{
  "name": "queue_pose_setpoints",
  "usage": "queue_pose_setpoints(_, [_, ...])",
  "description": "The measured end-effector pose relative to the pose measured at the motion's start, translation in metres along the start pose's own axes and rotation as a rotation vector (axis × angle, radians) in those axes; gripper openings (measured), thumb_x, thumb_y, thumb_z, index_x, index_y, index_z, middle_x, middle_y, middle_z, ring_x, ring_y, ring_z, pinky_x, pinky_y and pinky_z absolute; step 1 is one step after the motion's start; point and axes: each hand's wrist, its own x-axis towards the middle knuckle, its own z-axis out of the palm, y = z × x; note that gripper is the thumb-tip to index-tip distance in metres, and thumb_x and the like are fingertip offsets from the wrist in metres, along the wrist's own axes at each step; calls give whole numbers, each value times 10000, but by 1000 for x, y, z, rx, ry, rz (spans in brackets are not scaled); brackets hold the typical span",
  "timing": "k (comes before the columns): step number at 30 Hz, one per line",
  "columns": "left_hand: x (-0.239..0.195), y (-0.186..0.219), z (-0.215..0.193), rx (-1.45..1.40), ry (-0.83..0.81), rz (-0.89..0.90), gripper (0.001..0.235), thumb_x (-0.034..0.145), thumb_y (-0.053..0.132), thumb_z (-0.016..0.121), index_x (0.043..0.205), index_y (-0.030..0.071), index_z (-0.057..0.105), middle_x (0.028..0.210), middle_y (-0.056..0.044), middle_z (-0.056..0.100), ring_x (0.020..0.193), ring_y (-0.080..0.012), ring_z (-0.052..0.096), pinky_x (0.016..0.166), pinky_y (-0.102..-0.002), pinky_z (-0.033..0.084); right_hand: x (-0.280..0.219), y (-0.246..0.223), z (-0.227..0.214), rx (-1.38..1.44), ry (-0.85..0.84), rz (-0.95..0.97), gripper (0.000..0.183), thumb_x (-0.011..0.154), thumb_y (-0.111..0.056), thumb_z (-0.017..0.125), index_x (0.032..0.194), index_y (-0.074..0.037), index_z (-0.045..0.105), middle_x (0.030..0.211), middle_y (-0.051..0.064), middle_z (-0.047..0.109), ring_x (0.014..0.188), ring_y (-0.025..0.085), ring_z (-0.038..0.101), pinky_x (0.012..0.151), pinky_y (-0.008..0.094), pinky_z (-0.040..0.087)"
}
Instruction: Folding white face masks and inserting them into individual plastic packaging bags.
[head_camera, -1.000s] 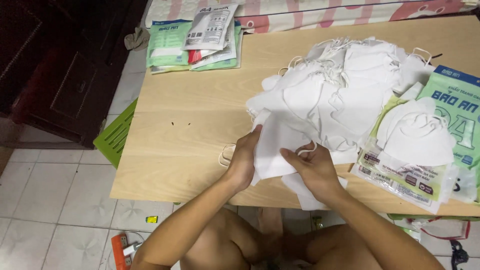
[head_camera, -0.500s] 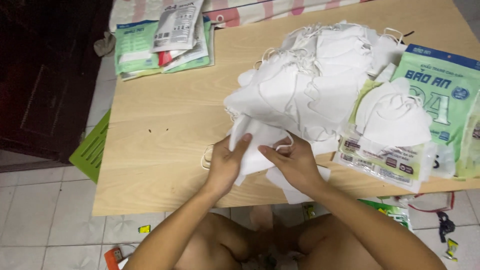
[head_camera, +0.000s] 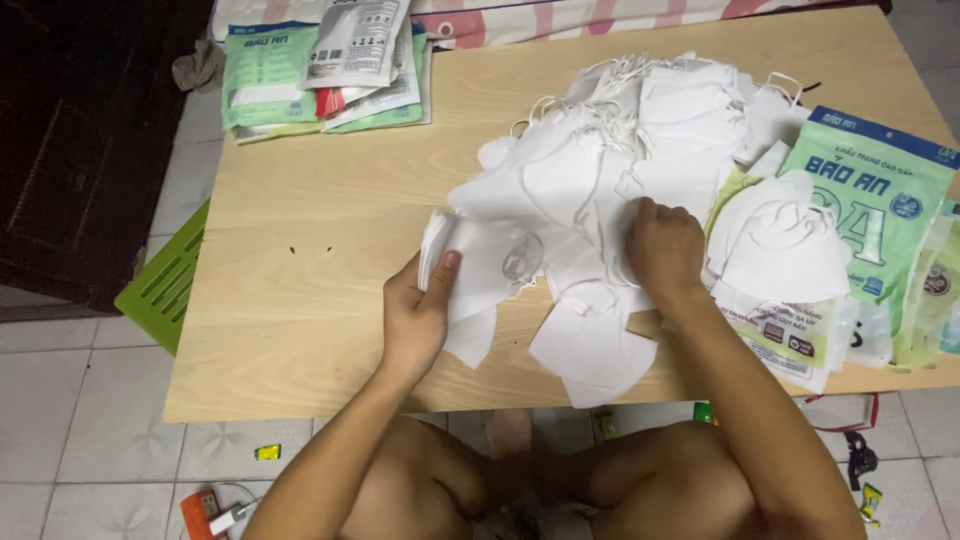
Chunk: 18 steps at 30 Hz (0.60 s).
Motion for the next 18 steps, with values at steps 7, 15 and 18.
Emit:
queue_pose_setpoints(7, [1,-16,-16,-2,13,-4,325,1058,195,606,754,93,662,601,10,596,607,-79,483,594,-233,466,19,15,-39,155,-6,136,196,827,-97,753,1023,-114,759,794,73,731,731,290,743,640,411,610])
queue_pose_setpoints(15, [1,6,-21,-55,-27,-85,394,1031,341,595,702,171,459,689,84,448,662,-61,432,579,-233,332,12,-19,-176,1712,101,650,337,842,111,747,995,-171,643,973,19,727,859,103,700,838,280,650])
queue_pose_setpoints(18, [11,-16,-22,-89,-23,-72,344,1049,282,584,739,136,587,659,38,548,634,-79,495,577,-231,415,1,-33,-149,1835,-109,711,249,872,71,699,948,-139,590,908,46,730,887,154,748,834,318,658])
